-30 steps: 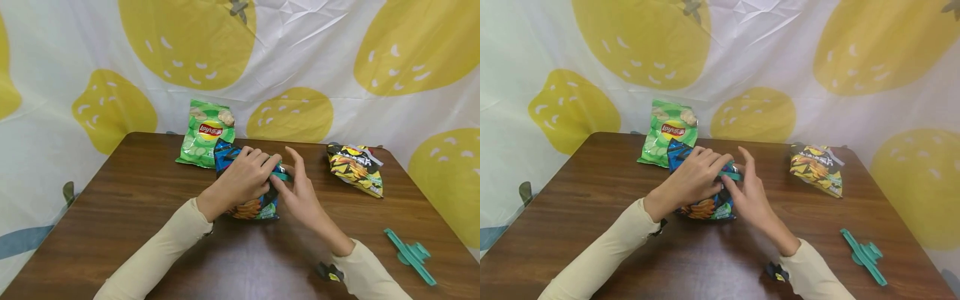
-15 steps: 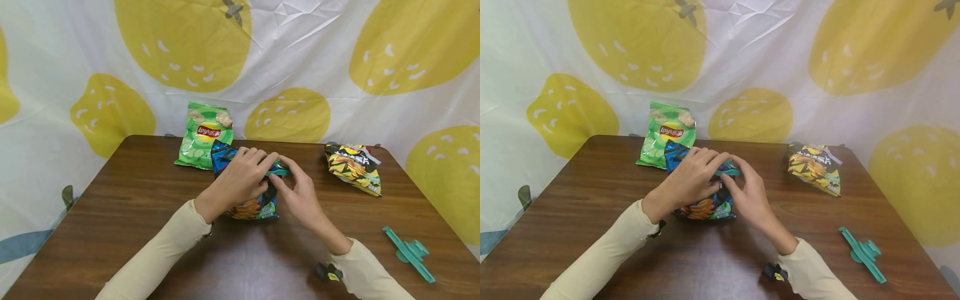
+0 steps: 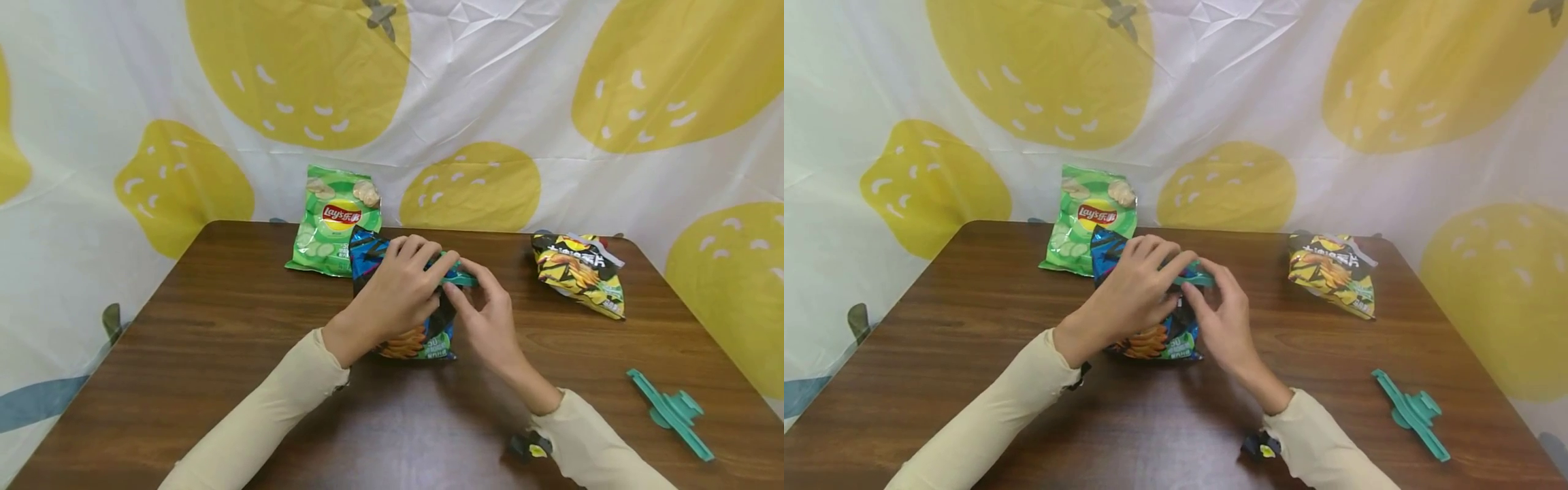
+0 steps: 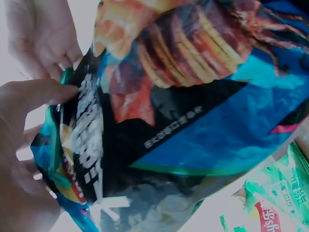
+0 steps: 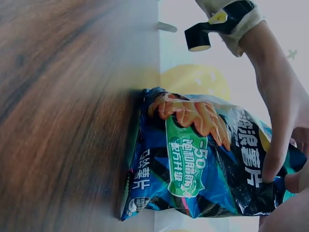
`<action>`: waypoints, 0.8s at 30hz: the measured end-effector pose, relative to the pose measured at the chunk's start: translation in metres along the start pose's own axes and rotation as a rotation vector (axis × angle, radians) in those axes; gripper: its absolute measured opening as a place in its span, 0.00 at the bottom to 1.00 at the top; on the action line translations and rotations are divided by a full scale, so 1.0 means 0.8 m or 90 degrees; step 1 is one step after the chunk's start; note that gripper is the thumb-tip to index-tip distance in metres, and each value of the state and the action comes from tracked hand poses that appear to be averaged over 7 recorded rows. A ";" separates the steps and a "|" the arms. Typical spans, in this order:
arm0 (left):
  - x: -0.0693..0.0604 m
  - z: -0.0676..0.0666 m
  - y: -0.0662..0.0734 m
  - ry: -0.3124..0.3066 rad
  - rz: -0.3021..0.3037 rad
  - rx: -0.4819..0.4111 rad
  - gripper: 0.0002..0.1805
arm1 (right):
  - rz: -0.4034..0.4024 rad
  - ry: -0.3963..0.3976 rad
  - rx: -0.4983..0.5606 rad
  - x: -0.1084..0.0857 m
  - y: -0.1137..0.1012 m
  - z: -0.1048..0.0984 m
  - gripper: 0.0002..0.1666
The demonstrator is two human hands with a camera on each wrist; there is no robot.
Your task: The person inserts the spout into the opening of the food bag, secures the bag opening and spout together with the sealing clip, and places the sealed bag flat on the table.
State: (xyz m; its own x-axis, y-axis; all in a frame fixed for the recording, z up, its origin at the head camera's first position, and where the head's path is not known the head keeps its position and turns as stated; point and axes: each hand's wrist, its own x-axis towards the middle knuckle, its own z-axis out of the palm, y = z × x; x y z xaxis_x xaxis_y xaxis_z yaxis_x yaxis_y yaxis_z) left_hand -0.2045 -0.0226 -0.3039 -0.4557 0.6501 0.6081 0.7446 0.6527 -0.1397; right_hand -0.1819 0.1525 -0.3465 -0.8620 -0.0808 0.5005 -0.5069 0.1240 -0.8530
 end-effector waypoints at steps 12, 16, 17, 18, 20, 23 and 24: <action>-0.009 -0.047 -0.048 -0.102 -0.063 -0.117 0.21 | 0.028 -0.006 0.114 0.002 0.008 -0.001 0.19; -0.008 -0.046 -0.047 -0.118 -0.044 -0.127 0.14 | 0.049 0.008 0.130 0.002 0.009 -0.003 0.18; -0.008 -0.045 -0.046 -0.117 -0.039 -0.125 0.13 | 0.054 0.006 0.124 0.002 0.008 -0.004 0.18; -0.008 -0.045 -0.044 -0.117 -0.036 -0.123 0.12 | 0.061 0.000 0.115 0.003 0.007 -0.004 0.19; -0.006 -0.044 -0.040 -0.116 -0.026 -0.114 0.11 | 0.075 -0.022 0.104 0.004 0.004 -0.006 0.21; -0.005 -0.042 -0.033 -0.115 -0.010 -0.106 0.11 | 0.089 -0.069 0.087 0.006 0.001 -0.008 0.24; -0.004 -0.042 -0.031 -0.113 -0.006 -0.108 0.10 | 0.089 -0.082 0.085 0.007 0.001 -0.009 0.25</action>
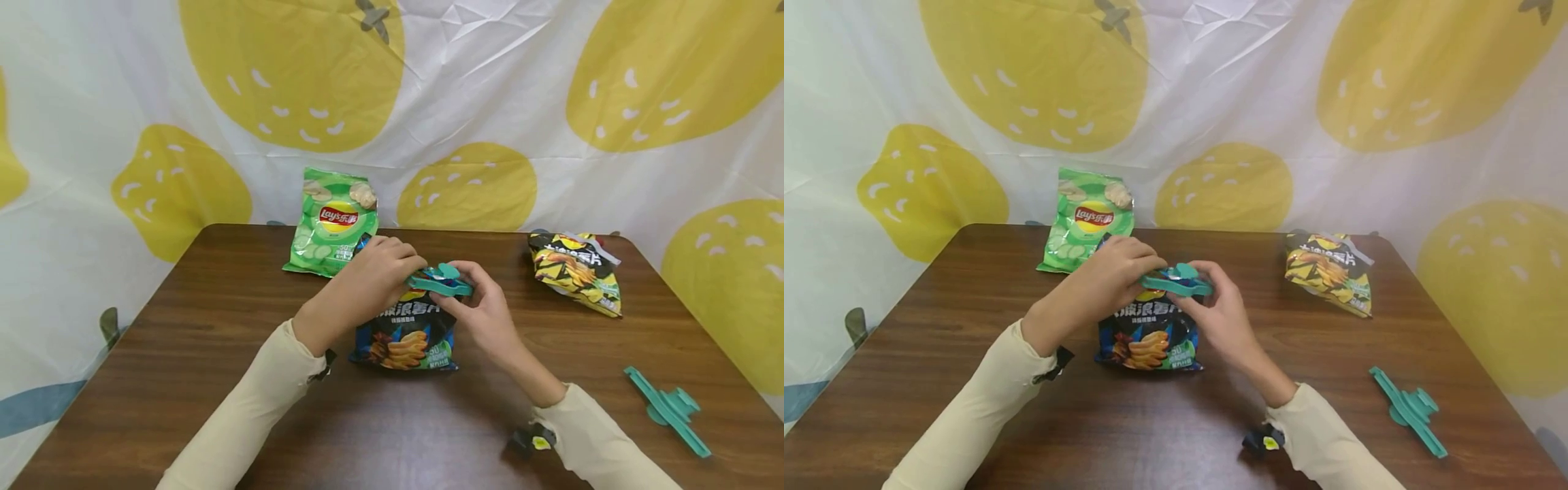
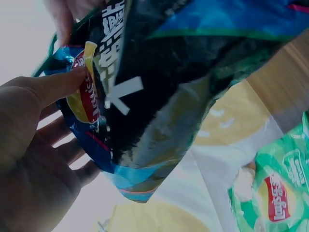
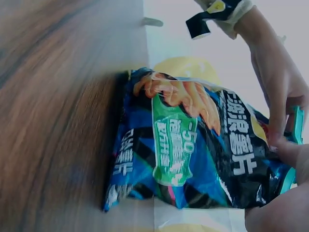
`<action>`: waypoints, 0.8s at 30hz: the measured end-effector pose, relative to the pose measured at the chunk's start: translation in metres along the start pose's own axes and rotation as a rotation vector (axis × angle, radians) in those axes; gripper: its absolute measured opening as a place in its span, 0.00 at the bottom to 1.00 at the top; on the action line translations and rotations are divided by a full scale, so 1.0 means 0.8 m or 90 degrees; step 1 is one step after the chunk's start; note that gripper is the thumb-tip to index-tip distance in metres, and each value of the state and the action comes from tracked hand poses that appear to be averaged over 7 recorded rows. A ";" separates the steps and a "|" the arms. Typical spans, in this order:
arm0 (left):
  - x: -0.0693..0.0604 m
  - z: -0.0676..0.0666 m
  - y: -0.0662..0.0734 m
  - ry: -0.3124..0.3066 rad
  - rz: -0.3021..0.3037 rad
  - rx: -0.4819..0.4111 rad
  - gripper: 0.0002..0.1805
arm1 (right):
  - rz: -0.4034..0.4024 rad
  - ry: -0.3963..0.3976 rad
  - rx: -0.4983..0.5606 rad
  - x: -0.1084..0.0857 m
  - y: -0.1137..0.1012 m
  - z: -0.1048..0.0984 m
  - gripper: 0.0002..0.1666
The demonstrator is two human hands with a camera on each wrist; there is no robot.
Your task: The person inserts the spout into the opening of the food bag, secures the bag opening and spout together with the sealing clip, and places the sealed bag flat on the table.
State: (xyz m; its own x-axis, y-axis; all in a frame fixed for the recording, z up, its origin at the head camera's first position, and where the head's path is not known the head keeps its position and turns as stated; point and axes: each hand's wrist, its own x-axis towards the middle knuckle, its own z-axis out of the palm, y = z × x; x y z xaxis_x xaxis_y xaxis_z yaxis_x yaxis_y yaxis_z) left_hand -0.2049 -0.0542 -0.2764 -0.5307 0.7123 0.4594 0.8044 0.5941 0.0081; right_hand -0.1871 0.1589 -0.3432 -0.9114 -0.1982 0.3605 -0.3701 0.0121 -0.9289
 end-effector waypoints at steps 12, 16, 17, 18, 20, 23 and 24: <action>-0.001 0.012 0.009 0.014 0.007 0.017 0.27 | 0.009 -0.018 -0.038 0.001 0.000 0.003 0.27; 0.001 0.019 0.011 0.013 0.031 0.025 0.36 | 0.005 -0.036 -0.050 0.001 -0.003 0.001 0.27; 0.001 0.020 0.011 0.013 0.031 0.026 0.36 | 0.007 -0.050 -0.046 0.000 -0.003 -0.001 0.28; 0.001 0.022 0.010 0.012 0.028 0.024 0.36 | 0.010 -0.066 -0.040 0.000 -0.004 -0.002 0.31; 0.001 0.024 0.009 0.012 0.020 0.016 0.36 | 0.020 -0.103 -0.028 0.000 -0.006 -0.006 0.34; 0.002 0.025 0.006 0.013 0.012 -0.005 0.34 | 0.037 -0.151 -0.021 0.000 -0.008 -0.012 0.35; 0.003 0.025 0.006 0.014 0.009 -0.014 0.33 | 0.041 -0.160 -0.022 0.000 -0.009 -0.014 0.34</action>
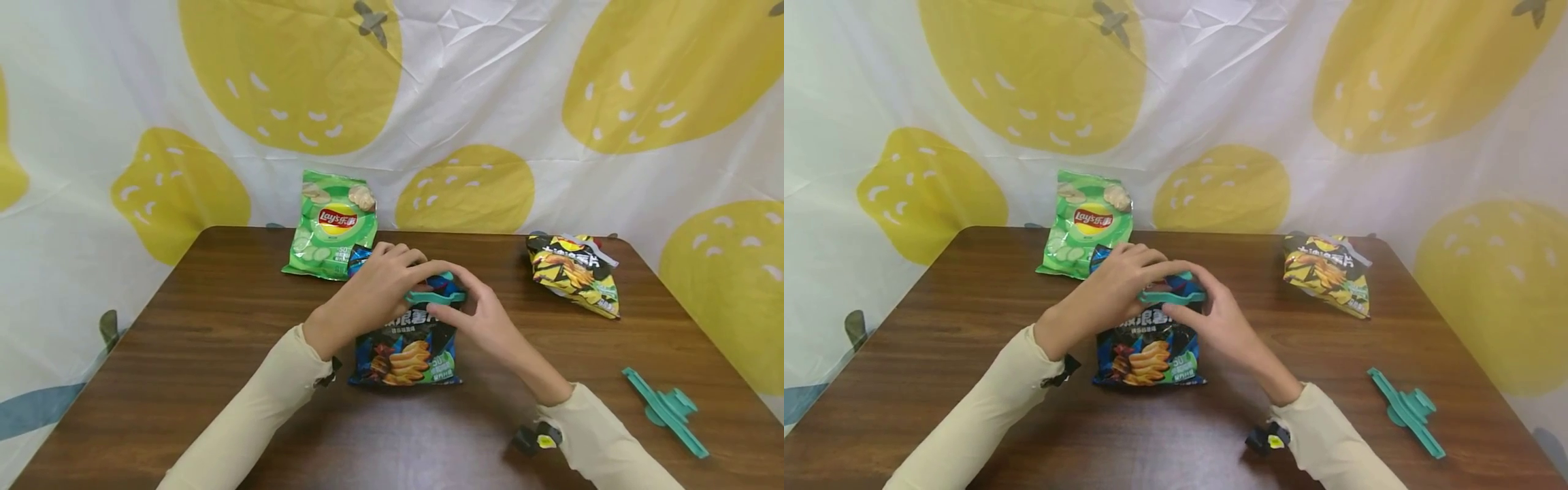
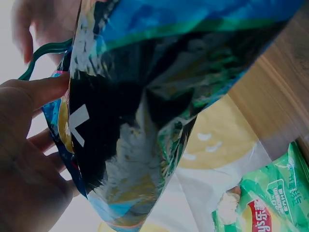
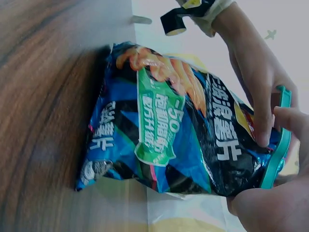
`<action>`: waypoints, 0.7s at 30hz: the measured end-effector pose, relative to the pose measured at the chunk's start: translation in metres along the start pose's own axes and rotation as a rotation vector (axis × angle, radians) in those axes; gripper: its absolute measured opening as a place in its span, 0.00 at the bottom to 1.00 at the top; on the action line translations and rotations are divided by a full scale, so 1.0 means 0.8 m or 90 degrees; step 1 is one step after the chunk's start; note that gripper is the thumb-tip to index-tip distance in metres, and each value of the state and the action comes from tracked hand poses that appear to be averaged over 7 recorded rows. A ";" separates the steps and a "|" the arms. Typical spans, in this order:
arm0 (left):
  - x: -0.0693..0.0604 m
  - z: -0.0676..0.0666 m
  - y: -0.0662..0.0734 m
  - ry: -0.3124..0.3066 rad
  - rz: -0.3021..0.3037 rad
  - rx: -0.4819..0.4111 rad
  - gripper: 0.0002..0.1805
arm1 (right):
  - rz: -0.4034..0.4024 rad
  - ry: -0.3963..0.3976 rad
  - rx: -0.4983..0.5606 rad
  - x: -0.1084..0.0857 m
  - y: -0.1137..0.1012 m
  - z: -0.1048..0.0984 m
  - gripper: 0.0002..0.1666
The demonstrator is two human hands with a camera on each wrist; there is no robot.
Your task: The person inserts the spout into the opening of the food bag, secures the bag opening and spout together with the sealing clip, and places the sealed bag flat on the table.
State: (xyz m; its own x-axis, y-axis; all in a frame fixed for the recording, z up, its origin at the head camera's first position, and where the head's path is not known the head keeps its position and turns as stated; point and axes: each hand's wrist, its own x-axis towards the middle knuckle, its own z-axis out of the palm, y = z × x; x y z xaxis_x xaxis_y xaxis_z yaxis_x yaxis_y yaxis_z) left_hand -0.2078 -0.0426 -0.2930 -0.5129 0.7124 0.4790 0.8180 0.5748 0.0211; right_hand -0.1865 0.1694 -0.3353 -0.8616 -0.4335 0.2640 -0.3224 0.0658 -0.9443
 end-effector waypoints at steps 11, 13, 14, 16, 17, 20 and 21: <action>0.008 0.003 0.004 0.031 -0.031 -0.069 0.14 | 0.074 0.096 0.044 0.002 -0.002 0.009 0.27; 0.008 0.005 0.004 0.041 -0.022 -0.066 0.13 | 0.086 0.112 0.063 0.002 -0.003 0.011 0.26; 0.008 0.006 0.004 0.046 -0.018 -0.063 0.13 | 0.089 0.114 0.071 0.001 -0.003 0.011 0.25; 0.007 0.007 0.002 0.056 -0.010 -0.063 0.13 | 0.089 0.105 0.076 0.001 -0.004 0.010 0.25; 0.007 0.007 0.002 0.059 -0.008 -0.066 0.14 | 0.088 0.099 0.074 0.001 -0.003 0.009 0.25; 0.006 0.007 0.000 0.068 -0.010 -0.080 0.15 | 0.074 0.090 0.066 0.000 -0.002 0.007 0.24; 0.006 0.006 -0.001 0.068 -0.015 -0.081 0.15 | 0.068 0.095 0.066 0.000 -0.001 0.008 0.24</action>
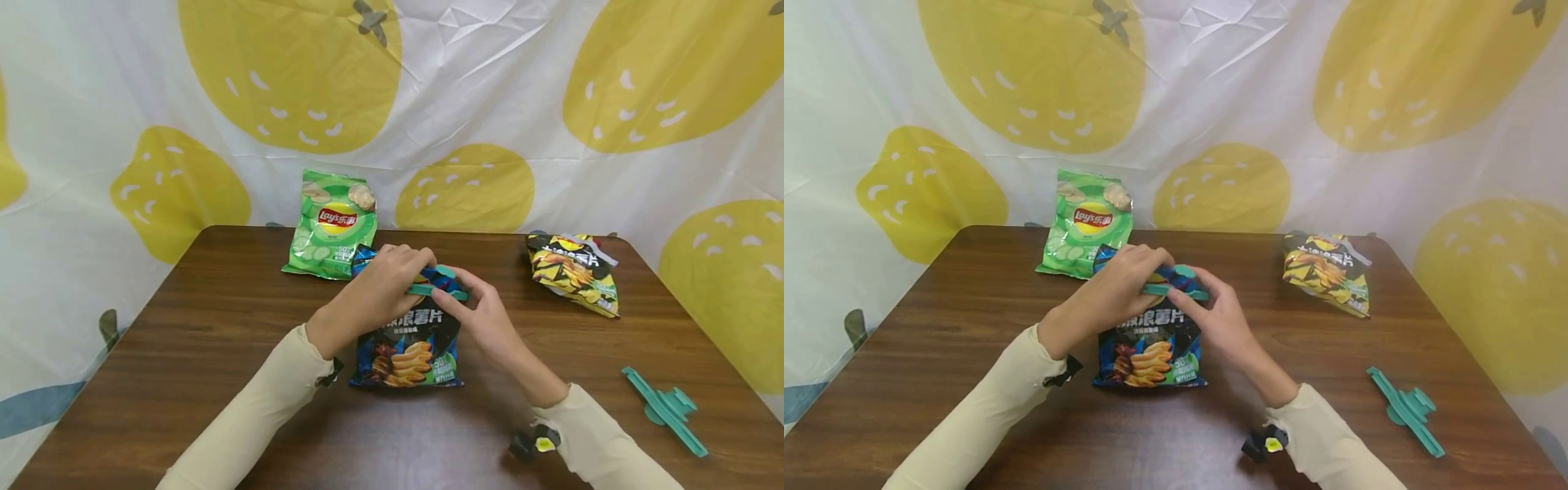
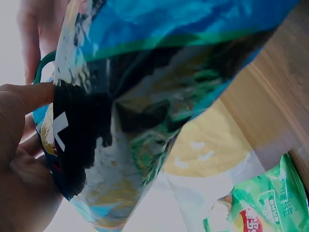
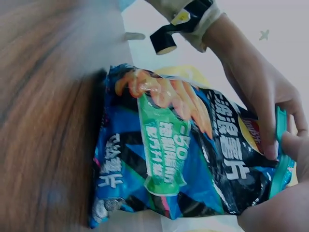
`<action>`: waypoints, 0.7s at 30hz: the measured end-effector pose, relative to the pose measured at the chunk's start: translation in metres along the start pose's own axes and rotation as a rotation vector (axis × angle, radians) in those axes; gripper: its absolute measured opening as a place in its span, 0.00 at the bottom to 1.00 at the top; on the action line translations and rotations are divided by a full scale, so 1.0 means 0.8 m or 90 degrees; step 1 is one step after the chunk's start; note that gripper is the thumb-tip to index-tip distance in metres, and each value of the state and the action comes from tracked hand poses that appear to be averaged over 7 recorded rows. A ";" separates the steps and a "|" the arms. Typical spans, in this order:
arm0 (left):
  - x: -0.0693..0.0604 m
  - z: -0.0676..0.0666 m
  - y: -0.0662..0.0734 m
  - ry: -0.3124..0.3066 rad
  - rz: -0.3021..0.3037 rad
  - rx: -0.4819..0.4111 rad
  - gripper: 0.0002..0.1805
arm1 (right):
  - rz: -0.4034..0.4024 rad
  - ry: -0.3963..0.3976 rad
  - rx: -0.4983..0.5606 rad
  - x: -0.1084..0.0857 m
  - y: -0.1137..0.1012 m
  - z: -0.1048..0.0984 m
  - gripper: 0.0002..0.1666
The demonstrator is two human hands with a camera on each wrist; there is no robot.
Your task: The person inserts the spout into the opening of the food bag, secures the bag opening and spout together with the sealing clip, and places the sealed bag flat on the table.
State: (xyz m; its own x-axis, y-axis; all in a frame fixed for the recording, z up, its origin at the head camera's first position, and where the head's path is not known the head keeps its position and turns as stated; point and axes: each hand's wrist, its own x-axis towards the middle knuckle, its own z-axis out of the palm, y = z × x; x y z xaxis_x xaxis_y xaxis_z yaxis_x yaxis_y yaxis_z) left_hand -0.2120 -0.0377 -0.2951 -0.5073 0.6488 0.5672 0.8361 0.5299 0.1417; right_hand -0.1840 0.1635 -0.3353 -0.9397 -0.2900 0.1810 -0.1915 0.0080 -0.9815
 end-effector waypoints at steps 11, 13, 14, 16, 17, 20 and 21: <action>-0.004 -0.030 -0.008 -0.012 -0.068 0.053 0.15 | -0.064 0.144 0.044 0.000 0.007 0.017 0.20; -0.004 -0.029 -0.006 -0.019 -0.066 0.056 0.11 | -0.067 0.160 0.064 0.000 0.009 0.019 0.20; -0.003 -0.027 -0.005 -0.021 -0.071 0.053 0.10 | -0.068 0.169 0.070 0.000 0.011 0.020 0.20; -0.002 -0.024 -0.002 -0.017 -0.090 0.040 0.10 | -0.067 0.186 0.078 -0.001 0.014 0.023 0.19; -0.002 -0.022 0.000 -0.011 -0.103 0.030 0.10 | -0.068 0.195 0.082 -0.002 0.015 0.025 0.18; 0.000 -0.019 0.002 0.016 -0.139 -0.006 0.10 | -0.085 0.224 0.082 -0.003 0.019 0.031 0.17; 0.000 -0.018 0.003 0.023 -0.146 -0.016 0.11 | -0.091 0.231 0.081 -0.003 0.020 0.032 0.17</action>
State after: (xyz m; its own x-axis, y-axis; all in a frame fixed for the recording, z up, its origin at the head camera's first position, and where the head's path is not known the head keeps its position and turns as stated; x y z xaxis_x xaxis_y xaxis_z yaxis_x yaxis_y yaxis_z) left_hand -0.2073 -0.0443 -0.2830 -0.6769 0.4931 0.5464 0.7052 0.6473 0.2894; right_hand -0.1775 0.1394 -0.3528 -0.9496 0.0773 0.3036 -0.3116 -0.1322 -0.9410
